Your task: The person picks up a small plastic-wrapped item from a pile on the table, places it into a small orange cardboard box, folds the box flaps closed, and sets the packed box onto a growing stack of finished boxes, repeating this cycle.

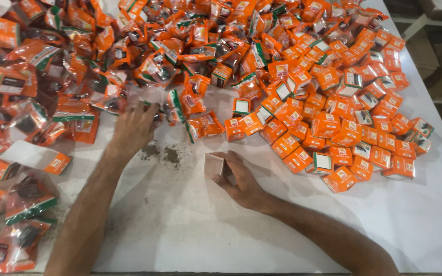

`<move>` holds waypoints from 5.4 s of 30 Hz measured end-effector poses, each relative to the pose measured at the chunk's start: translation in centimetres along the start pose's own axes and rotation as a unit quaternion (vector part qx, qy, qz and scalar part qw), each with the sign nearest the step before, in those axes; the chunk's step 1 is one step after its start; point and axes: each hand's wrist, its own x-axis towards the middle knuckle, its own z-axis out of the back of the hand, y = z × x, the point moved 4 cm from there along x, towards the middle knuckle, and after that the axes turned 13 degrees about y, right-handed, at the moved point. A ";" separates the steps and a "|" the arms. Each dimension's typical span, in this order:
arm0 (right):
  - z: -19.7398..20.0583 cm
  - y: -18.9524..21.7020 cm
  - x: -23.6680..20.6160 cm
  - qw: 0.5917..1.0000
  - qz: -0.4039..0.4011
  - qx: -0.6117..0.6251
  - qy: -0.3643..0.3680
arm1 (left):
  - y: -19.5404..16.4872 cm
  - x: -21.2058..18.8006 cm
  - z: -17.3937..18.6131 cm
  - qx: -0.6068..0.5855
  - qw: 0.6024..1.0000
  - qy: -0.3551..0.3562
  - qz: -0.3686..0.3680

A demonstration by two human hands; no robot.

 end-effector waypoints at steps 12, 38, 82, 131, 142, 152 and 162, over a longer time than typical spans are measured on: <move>-0.4 -0.9 0.7 0.993 0.029 0.116 -0.023 | -11.3 -6.1 -0.2 -0.383 0.914 0.035 -0.127; -2.5 -2.9 -1.8 0.992 -0.095 0.077 0.037 | -14.8 -7.6 -1.4 -0.233 0.961 -0.058 -0.138; -1.8 -1.0 -2.2 0.997 -0.069 0.033 0.002 | -13.6 -7.4 -1.8 -0.344 0.908 0.011 -0.236; 3.0 2.2 -0.4 0.977 0.065 -0.198 -0.036 | 0.7 0.6 2.4 -0.070 0.978 -0.194 -0.034; -0.4 0.1 -0.2 0.987 -0.047 -0.142 0.066 | -4.3 -0.2 1.9 -0.081 0.981 -0.010 -0.175; 0.1 -2.2 -1.2 0.992 -0.107 0.074 -0.003 | -7.2 -4.7 0.3 -0.336 0.925 -0.137 -0.114; -0.1 -2.5 -1.5 0.995 -0.083 0.026 -0.038 | -13.4 -6.9 -4.0 -0.136 0.930 -0.126 -0.316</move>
